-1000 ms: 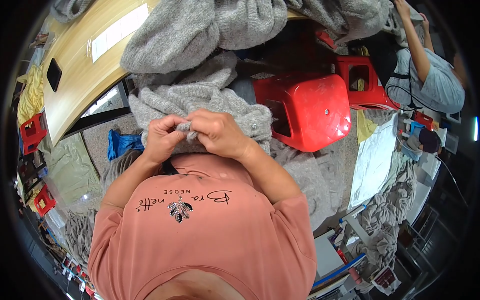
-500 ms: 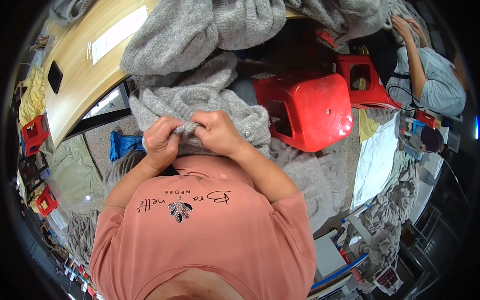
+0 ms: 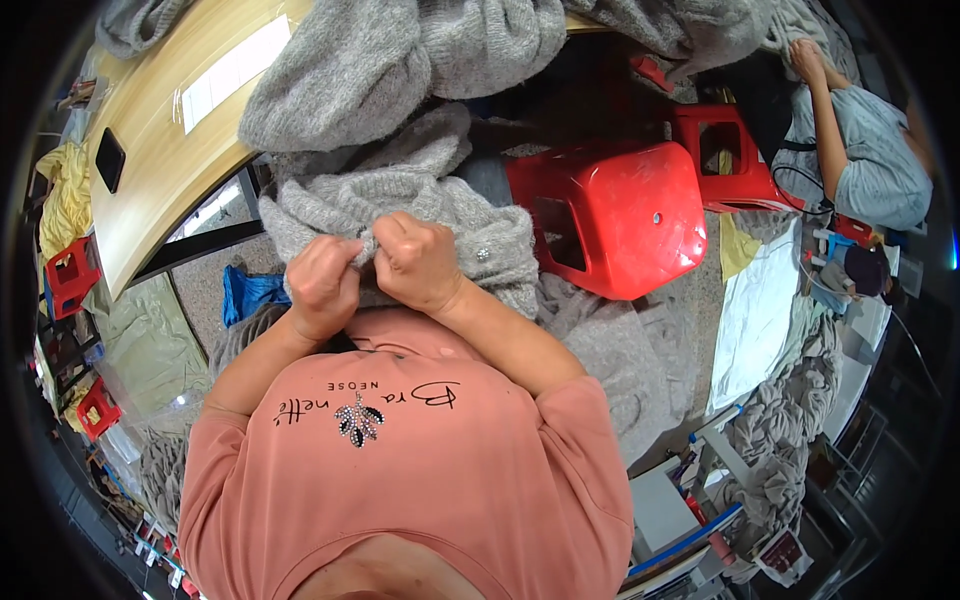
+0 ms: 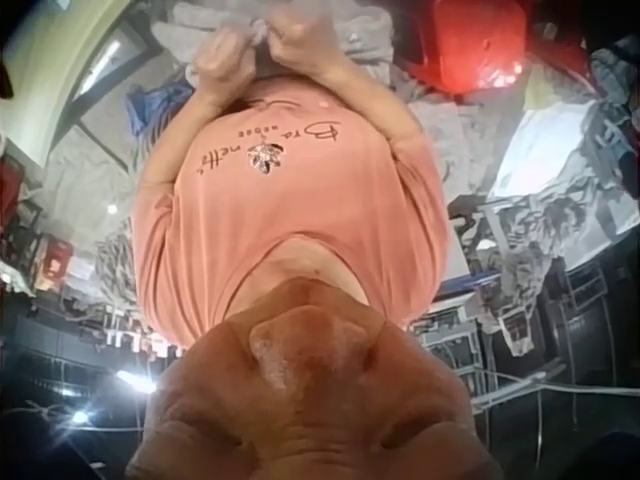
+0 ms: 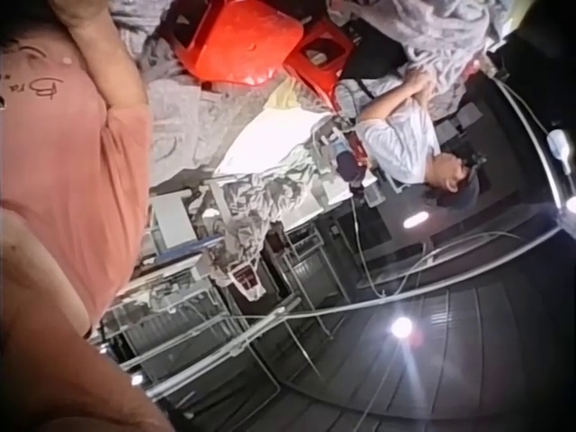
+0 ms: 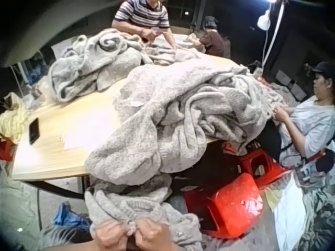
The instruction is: The recorder is inspecting grey knitted garments at a factory workbench, turning them inside out to check quality.
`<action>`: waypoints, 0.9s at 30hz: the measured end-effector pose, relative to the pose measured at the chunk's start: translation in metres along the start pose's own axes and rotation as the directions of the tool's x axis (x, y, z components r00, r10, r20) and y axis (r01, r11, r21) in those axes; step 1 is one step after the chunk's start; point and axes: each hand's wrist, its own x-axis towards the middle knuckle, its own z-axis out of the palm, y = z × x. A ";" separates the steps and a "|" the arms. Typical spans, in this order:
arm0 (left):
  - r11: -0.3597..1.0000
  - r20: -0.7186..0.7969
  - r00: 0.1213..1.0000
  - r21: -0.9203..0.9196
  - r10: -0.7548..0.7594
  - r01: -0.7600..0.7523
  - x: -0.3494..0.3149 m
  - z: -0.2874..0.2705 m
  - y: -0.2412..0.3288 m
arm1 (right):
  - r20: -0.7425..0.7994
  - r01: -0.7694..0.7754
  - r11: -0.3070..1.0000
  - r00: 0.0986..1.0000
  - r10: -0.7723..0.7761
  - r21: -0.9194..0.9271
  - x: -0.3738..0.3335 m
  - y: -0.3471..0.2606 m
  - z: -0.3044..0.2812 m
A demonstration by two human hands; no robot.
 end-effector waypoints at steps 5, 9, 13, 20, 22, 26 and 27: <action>0.940 -0.081 0.957 -0.226 -0.279 0.255 0.005 0.016 -0.003 | -0.172 -0.142 0.855 0.951 0.258 0.498 0.002 0.001 -0.021; 0.945 0.101 0.960 -0.179 -0.260 0.275 0.009 0.005 -0.022 | -0.167 -0.271 0.901 0.925 0.341 0.339 -0.002 0.032 -0.049; 0.815 0.270 0.864 -0.301 -0.425 0.495 0.022 -0.004 -0.019 | -0.083 -0.101 0.957 0.993 0.081 -0.272 -0.011 0.051 -0.052; 0.721 0.387 0.806 -0.378 -0.447 0.581 0.016 0.001 -0.008 | 0.209 0.172 0.985 0.962 -0.175 0.032 0.009 0.012 -0.032; 0.651 0.441 0.741 -0.367 -0.506 0.664 0.016 0.000 -0.009 | 0.142 0.151 0.982 0.976 -0.166 0.115 0.008 0.008 -0.030; 0.542 0.502 0.709 -0.460 -0.495 0.704 0.015 -0.001 -0.009 | -0.018 0.083 0.965 0.997 -0.081 0.250 0.002 0.001 -0.020; 0.427 0.522 0.674 -0.525 -0.522 0.737 0.016 0.000 -0.009 | -0.020 0.082 0.966 0.997 -0.080 0.247 0.004 0.002 -0.021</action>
